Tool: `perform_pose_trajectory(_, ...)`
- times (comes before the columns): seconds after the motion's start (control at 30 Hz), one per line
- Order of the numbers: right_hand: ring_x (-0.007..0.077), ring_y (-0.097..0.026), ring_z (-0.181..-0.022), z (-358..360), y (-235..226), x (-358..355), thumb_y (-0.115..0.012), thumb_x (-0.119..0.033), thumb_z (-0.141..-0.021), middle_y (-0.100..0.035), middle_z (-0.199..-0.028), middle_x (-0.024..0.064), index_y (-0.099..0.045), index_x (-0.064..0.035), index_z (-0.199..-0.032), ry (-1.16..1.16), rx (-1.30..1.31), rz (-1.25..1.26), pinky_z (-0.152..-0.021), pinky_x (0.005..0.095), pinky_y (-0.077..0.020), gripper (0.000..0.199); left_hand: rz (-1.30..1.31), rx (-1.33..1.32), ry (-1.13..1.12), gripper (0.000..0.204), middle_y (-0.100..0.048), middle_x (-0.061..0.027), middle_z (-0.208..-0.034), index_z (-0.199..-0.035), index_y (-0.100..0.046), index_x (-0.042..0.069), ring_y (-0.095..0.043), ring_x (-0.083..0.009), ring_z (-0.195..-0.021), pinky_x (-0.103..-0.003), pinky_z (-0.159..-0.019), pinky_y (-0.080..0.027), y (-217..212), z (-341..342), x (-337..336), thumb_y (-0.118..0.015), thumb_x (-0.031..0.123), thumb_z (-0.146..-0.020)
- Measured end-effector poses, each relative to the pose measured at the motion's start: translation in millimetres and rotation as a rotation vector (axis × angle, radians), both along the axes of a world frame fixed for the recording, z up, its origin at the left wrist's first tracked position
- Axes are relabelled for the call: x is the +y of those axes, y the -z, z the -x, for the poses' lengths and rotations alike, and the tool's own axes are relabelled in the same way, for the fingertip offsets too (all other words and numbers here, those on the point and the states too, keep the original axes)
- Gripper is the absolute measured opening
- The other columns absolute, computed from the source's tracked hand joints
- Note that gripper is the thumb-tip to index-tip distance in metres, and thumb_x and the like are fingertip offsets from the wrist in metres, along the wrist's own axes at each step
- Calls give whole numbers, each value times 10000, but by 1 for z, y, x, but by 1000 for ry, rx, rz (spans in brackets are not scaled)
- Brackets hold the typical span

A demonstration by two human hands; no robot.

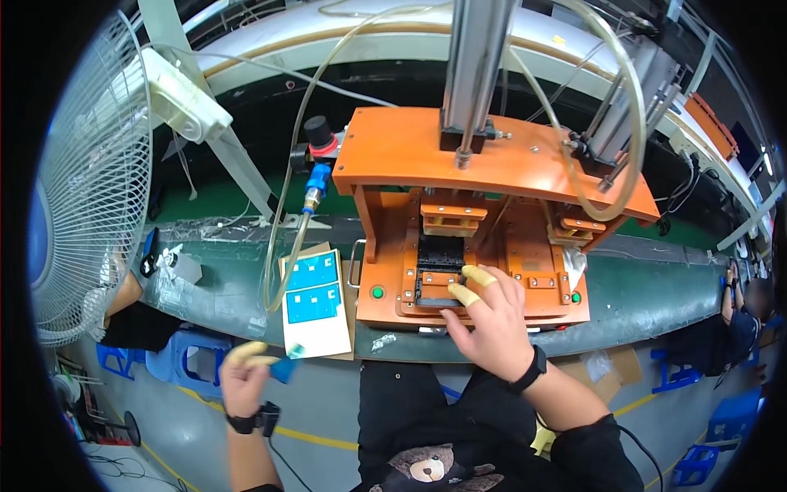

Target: Operator uses a pneumatic press machine to assemble or test black plastic electronic housings.

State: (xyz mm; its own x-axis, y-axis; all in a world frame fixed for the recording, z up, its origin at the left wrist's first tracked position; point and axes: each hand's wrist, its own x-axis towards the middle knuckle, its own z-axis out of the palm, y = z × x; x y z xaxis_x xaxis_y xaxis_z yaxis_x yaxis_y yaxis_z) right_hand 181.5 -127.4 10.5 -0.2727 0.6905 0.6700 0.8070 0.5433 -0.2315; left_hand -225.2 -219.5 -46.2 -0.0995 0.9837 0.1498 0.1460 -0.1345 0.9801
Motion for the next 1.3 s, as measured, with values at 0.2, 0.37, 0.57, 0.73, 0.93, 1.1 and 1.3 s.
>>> perform_pose_trajectory(0.2, 316, -608, -978, -21, -2, 15, -722, -27, -737, -642, -989, 118, -665, -38, -963, -212, 13, 86, -886, 454, -471, 233, 206, -181, 465, 336, -696, -159, -1083, -1244, -555, -29, -666, -119, -901, -232, -777, -531, -20, -117, 69, -596, -41, -911)
perform_pose_trajectory(0.37, 268, -648, -788, -67, -55, -10, -669, -12, -850, -656, -910, 137, -659, 30, -999, -289, 444, 156, -714, 321, -511, 155, -44, 33, 552, 298, -651, -123, -1188, -1228, -578, -16, -635, -185, -1089, -311, -977, -493, -31, -170, 139, -606, -2, -931)
perform_pose_trajectory(0.57, 207, -661, -800, -226, 3, -101, -604, -118, -957, -677, -1011, 96, -614, 21, -1146, -154, 1394, 220, -755, 314, -539, 235, -297, 544, 524, 379, -587, -123, -1285, -1255, -575, -2, -574, -208, -1171, -317, -990, -454, -35, -205, 211, -643, 50, -886)
perform_pose_trajectory(0.73, 190, -635, -1052, -334, 123, -126, -564, -297, -996, -677, -1089, 74, -619, -65, -1122, -55, 1996, 60, -910, 357, -511, 270, -20, 475, 476, 334, -686, -108, -1144, -1199, -613, 9, -642, -233, -1085, -336, -936, -501, -36, -229, 238, -657, 78, -875)
perform_pose_trajectory(0.93, 242, -638, -1069, -389, 222, -48, -543, -336, -1004, -677, -1110, 123, -603, -28, -1114, 300, 2096, -77, -990, 382, -484, 332, -166, 678, 385, 456, -581, -116, -1315, -1329, -462, 29, -565, -274, -1199, -357, -995, -472, -7, -213, 275, -625, 80, -907)
perform_pose_trajectory(1.1, 293, -678, -980, -428, 253, 69, -457, -272, -1040, -657, -1116, 212, -546, 30, -1138, 114, 2251, 367, -841, 341, -588, 330, -32, 433, 451, 512, -533, -110, -1356, -1374, -391, 73, -536, -249, -1227, -338, -1012, -467, 15, -241, 313, -616, 58, -914)
perform_pose_trajectory(1.3, 192, -664, -616, -345, 167, 134, -488, -308, -1015, -696, -911, 145, -567, -17, -1103, 285, 1660, 902, -454, 228, -476, 315, -17, 444, 388, 481, -547, -111, -1337, -1357, -419, 77, -548, -249, -1208, -344, -999, -474, 14, -207, 297, -615, 76, -918)
